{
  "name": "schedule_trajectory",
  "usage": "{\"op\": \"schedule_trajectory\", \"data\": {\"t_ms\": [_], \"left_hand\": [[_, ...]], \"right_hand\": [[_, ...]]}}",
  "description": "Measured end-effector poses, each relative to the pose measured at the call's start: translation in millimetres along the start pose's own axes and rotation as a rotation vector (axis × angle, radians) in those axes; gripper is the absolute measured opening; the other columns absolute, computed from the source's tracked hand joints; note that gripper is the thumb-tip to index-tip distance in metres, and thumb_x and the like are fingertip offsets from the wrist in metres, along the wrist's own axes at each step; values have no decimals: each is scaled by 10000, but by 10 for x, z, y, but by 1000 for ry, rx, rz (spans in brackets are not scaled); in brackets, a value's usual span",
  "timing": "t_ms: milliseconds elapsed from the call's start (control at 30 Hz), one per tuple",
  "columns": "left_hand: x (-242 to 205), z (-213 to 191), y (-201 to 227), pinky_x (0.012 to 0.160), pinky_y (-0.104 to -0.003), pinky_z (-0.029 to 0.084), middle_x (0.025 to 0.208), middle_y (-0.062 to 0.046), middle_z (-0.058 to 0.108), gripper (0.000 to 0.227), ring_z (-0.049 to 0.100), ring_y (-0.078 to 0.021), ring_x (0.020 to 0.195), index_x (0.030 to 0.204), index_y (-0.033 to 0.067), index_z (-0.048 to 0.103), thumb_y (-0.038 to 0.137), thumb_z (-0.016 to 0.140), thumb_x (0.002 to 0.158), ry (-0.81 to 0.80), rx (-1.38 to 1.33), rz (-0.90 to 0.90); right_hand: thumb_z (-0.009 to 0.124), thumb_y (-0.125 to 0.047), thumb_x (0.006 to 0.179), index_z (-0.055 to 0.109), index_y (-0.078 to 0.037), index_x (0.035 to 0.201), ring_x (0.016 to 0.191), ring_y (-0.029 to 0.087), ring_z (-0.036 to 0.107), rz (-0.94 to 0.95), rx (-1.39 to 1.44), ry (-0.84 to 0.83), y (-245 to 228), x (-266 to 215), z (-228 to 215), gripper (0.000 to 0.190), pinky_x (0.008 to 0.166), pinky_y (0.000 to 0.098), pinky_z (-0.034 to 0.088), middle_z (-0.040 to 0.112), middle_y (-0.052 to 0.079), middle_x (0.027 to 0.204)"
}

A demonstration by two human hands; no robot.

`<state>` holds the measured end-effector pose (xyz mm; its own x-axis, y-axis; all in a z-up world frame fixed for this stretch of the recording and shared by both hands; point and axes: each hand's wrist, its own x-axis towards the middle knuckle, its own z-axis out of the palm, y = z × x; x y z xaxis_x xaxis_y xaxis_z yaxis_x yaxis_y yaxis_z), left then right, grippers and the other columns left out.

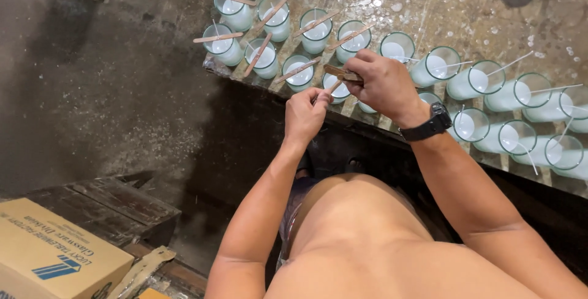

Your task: The person places wooden sticks across the tops of glass jars filled with white liquid to hold the wicks in place. They repeat this process for multiple jars arranged in rows on a table.

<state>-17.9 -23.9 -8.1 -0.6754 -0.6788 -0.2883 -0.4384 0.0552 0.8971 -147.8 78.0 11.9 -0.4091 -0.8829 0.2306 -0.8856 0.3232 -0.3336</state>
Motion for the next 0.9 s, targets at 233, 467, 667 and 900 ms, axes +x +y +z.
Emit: {"op": "schedule_trajectory", "data": {"t_ms": [233, 467, 667, 900], "left_hand": [[77, -28, -39, 569, -359, 452, 527, -71, 567, 209, 597, -276, 630, 678, 171, 672, 326, 543, 736, -45, 122, -58], [114, -68, -1, 599, -380, 454, 588, -121, 599, 276, 599, -339, 703, 681, 139, 674, 343, 506, 758, -149, 198, -110], [144, -52, 9, 610, -370, 459, 604, -130, 602, 300, 602, -327, 712, 643, 109, 633, 354, 499, 754, -183, 224, -108], [235, -61, -67, 636, -403, 444, 655, -181, 601, 361, 590, -372, 777, 672, 61, 629, 391, 500, 746, -226, 312, -63]], "right_hand": [[624, -188, 724, 515, -148, 793, 655, 326, 559, 54, 155, 11, 71, -8, 34, 135, 529, 399, 452, 485, 23, 730], [632, -184, 720, 553, -143, 771, 646, 280, 556, 175, 319, 64, 214, 24, 187, 103, 537, 361, 423, 475, 48, 650], [623, -174, 757, 576, -112, 797, 618, 290, 552, 225, 319, 67, 183, 110, 114, 87, 530, 355, 418, 502, 88, 620], [623, -202, 759, 590, -123, 823, 638, 320, 561, 242, 312, 27, 185, 177, 161, 106, 536, 387, 418, 530, 112, 626]]}}
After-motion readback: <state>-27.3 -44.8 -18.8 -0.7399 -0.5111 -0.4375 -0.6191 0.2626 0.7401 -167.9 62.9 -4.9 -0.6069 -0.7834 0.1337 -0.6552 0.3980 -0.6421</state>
